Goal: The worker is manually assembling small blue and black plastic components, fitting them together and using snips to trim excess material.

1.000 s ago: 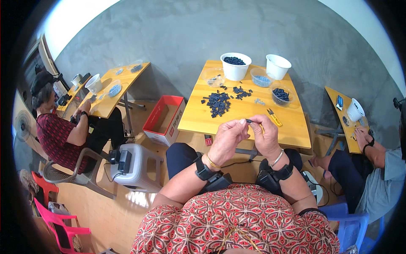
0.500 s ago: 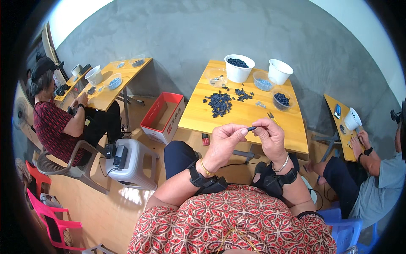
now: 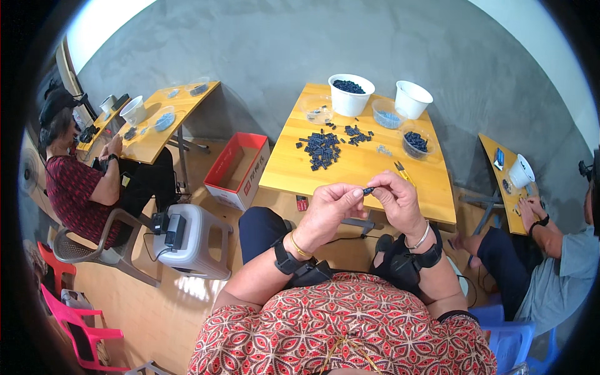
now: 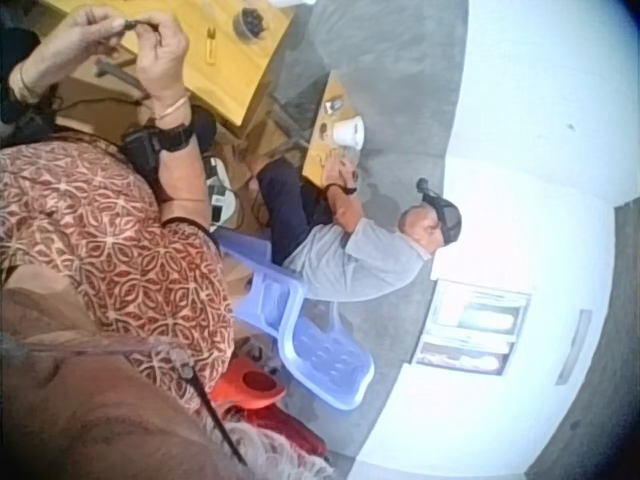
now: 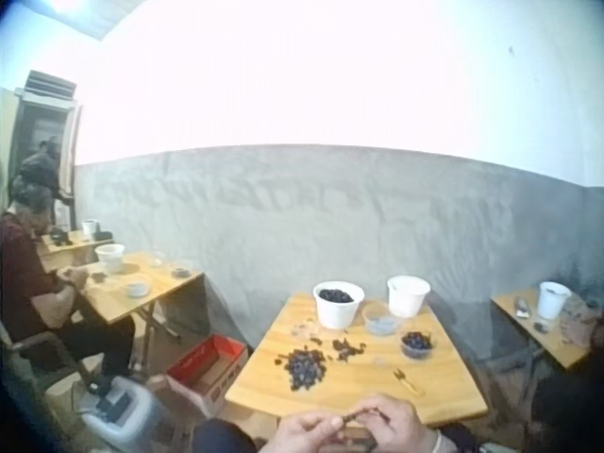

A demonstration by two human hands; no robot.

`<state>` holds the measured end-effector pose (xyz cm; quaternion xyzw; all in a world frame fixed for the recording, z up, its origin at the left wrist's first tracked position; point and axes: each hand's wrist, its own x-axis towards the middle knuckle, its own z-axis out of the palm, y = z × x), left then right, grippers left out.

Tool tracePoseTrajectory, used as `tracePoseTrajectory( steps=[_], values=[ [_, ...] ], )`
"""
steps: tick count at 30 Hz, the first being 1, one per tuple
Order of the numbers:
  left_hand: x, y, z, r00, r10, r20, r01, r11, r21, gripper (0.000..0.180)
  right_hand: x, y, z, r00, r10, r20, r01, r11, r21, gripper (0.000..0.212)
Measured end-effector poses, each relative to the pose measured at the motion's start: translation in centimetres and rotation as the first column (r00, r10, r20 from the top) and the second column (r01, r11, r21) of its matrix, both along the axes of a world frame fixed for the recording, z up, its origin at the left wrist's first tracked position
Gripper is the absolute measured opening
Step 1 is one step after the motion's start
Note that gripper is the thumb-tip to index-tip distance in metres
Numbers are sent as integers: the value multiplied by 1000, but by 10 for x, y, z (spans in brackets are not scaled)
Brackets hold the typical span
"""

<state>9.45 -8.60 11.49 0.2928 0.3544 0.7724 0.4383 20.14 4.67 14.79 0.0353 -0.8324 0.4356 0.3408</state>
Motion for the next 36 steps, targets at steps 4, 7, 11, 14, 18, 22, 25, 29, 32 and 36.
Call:
tracePoseTrajectory(
  steps=[4, 7, 11, 14, 18, 22, 25, 29, 32, 36],
  values=[
    [-8, 5, -3, 988, -99, 120, 103, 994, -29, 13, -6, 22, -2, 997, -19, 78, 13, 997, 77, 7],
    [-15, 10, -5, 979, -100, 178, 106, 994, -26, 14, -20, 108, -49, 900, -340, 274, 344, 938, 34, 14],
    [-25, 14, -4, 961, -100, 258, 102, 995, 6, 14, -24, 179, -98, 497, -808, 316, 596, 582, 553, 27],
    [-30, 15, -2, 960, -61, 274, 66, 998, -8, 15, -30, 179, -110, 302, -826, 477, 521, 562, 643, 28],
    [-32, 16, -2, 960, -63, 271, 67, 998, -8, 16, -35, 188, -127, 307, -831, 464, 536, 554, 637, 26],
    [-30, 10, 3, 964, -47, 261, 46, 999, 8, 16, -25, 185, -138, 371, -830, 416, 502, 557, 662, 23],
    [-25, 4, 7, 969, -59, 239, 50, 998, 42, 16, -10, 174, -141, 489, -788, 374, 566, 613, 551, 22],
    [-15, -9, 19, 978, -51, 202, 38, 997, 68, 17, 9, 135, -104, 887, -335, 318, 440, 821, -364, 20],
    [-6, -21, 27, 984, -45, 172, 26, 994, 110, 17, 26, 54, -26, 987, -81, 135, 133, 888, -441, 25],
    [6, -29, 36, 994, 48, 100, -61, 990, 128, 15, 43, -15, 15, 998, -14, 62, 29, 968, -249, 26]
  ],
)
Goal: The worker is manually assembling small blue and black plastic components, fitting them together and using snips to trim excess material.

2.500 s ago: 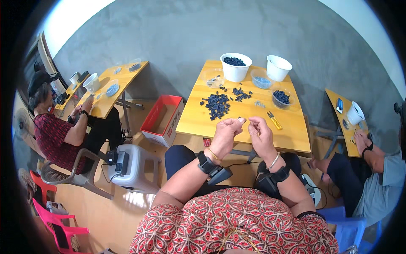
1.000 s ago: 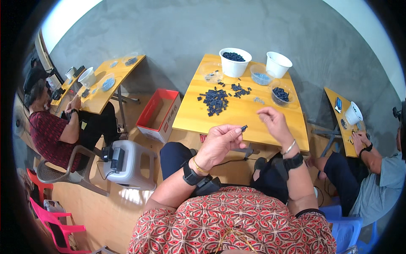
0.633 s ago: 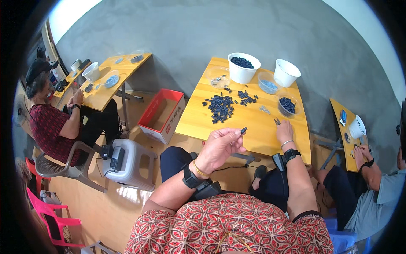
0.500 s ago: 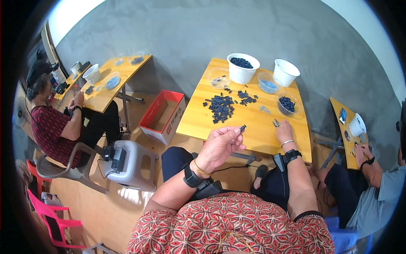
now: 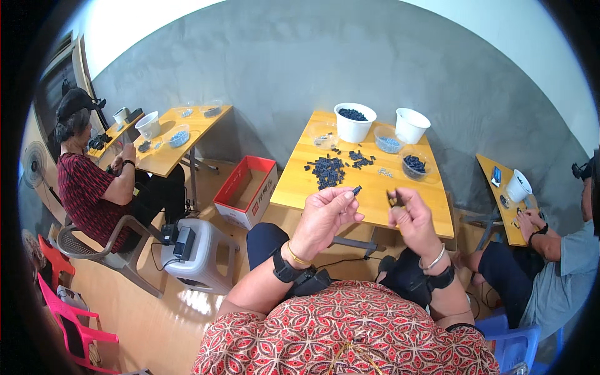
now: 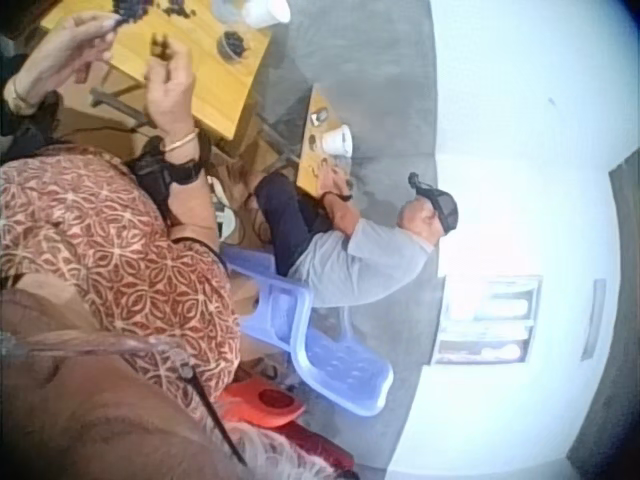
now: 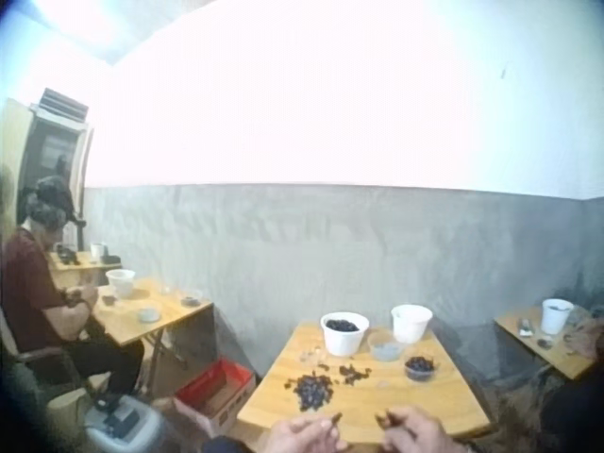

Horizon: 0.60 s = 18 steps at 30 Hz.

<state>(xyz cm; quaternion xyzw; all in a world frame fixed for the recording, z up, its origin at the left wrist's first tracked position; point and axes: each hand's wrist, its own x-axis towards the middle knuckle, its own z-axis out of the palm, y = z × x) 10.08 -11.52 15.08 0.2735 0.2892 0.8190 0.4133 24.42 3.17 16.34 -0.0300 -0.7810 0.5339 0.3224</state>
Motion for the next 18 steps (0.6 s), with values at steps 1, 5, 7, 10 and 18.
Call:
tracePoseTrajectory(
  steps=[1, 5, 7, 10, 18],
  values=[
    [1, -1, 1, 1000, 15, -15, -15, 999, 29, 15, 2, -11, 4, 999, -37, 3, 36, 985, 171, 26],
    [9, -6, 8, 999, 32, -24, -31, 999, 9, 15, -4, -31, 20, 995, -79, -58, 96, 895, 435, 26],
    [10, -6, 9, 996, 62, -66, -60, 998, 36, 15, -9, -32, 23, 991, -54, -118, 108, 849, 517, 27],
    [9, -5, 8, 993, 78, -92, -74, 996, 50, 14, -13, -32, 22, 984, -74, -161, 152, 819, 553, 30],
    [8, -5, 7, 990, 93, -107, -90, 995, 34, 14, -17, -30, 23, 987, -99, -130, 157, 792, 590, 35]
  ],
)
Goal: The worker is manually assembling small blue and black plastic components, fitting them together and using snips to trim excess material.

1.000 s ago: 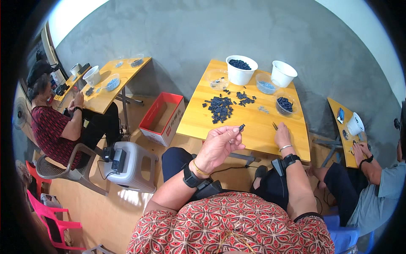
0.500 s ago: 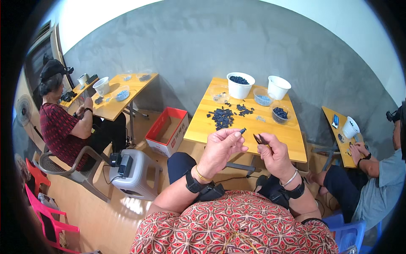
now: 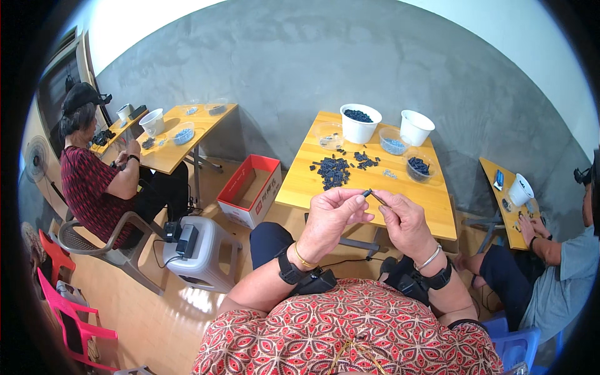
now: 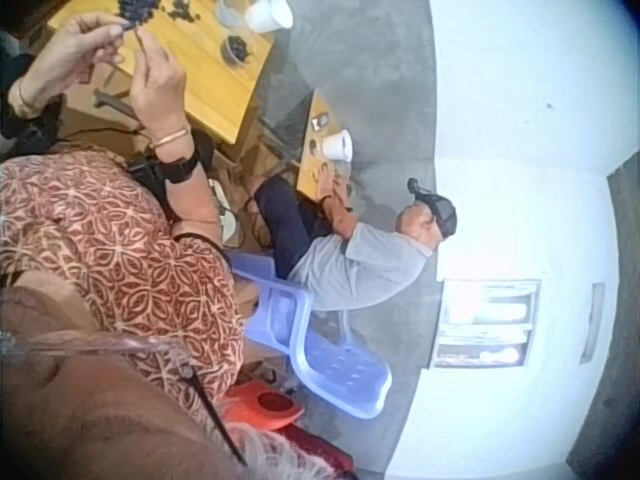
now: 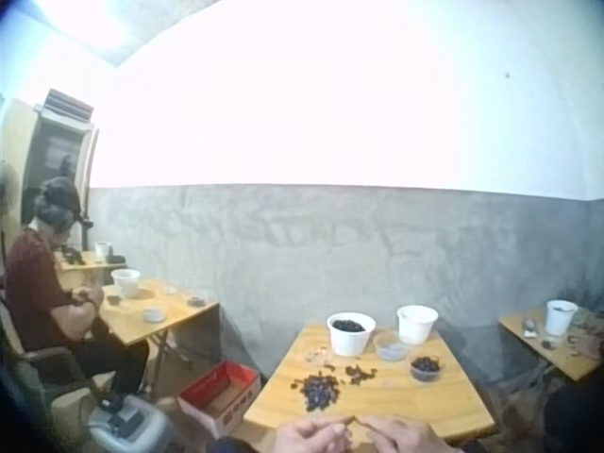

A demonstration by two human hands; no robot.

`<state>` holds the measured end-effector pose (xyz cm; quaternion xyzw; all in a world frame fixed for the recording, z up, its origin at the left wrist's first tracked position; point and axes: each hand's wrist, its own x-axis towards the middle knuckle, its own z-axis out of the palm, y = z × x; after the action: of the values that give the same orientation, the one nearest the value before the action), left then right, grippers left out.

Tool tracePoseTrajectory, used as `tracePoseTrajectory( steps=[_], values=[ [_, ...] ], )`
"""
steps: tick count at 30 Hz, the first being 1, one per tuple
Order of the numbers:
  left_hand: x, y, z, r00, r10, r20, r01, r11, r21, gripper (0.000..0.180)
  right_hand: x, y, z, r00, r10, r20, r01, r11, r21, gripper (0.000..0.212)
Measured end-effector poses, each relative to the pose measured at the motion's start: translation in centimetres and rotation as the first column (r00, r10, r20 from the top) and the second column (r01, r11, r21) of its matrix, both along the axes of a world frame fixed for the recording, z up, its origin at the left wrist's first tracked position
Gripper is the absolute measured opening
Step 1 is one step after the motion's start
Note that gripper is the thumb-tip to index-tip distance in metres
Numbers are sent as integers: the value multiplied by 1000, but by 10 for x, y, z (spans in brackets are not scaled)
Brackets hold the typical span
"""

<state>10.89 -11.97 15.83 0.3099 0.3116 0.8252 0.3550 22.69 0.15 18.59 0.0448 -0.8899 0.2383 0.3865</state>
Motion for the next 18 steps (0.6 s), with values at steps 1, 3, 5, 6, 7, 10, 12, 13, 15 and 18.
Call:
tracePoseTrajectory(
  steps=[1, 3, 5, 6, 7, 10, 12, 13, 15, 18],
  values=[
    [0, 0, 0, 1000, 6, -6, -7, 1000, -7, 14, 0, 0, 0, 1000, 1, 0, -1, 1000, 2, 35],
    [0, 0, -2, 998, 43, -53, -43, 999, -5, 13, 0, 0, 0, 1000, -10, 6, 10, 1000, 4, 33],
    [0, 0, -2, 992, 80, -99, -80, 997, -3, 13, 1, -2, 0, 999, -22, 30, 21, 1000, 20, 34],
    [1, -1, -1, 975, 135, -175, -142, 989, -30, 13, 2, -2, 0, 998, -38, 55, 36, 999, 34, 34],
    [2, -1, 0, 950, 186, -251, -205, 977, -53, 13, 2, -2, 0, 998, -39, 56, 37, 999, 35, 34],
    [-3, -1, 0, 908, 207, -364, -253, 964, -85, 14, 1, -3, 1, 997, -68, 38, 64, 992, 107, 38],
    [-3, 0, -1, 899, 214, -382, -265, 960, -86, 14, 2, -6, 5, 989, -50, 137, 60, 996, -64, 44],
    [-2, 1, -1, 889, 222, -400, -277, 957, -85, 15, 1, -5, 4, 989, -48, 136, 57, 996, -65, 44],
    [0, 3, 0, 893, 230, -386, -279, 957, -78, 15, -4, 0, 1, 998, 36, 52, -39, 998, 56, 47],
    [0, 4, 1, 894, 222, -389, -278, 956, -93, 15, -3, 2, 0, 996, -40, 76, 32, 993, 112, 49]
  ],
)
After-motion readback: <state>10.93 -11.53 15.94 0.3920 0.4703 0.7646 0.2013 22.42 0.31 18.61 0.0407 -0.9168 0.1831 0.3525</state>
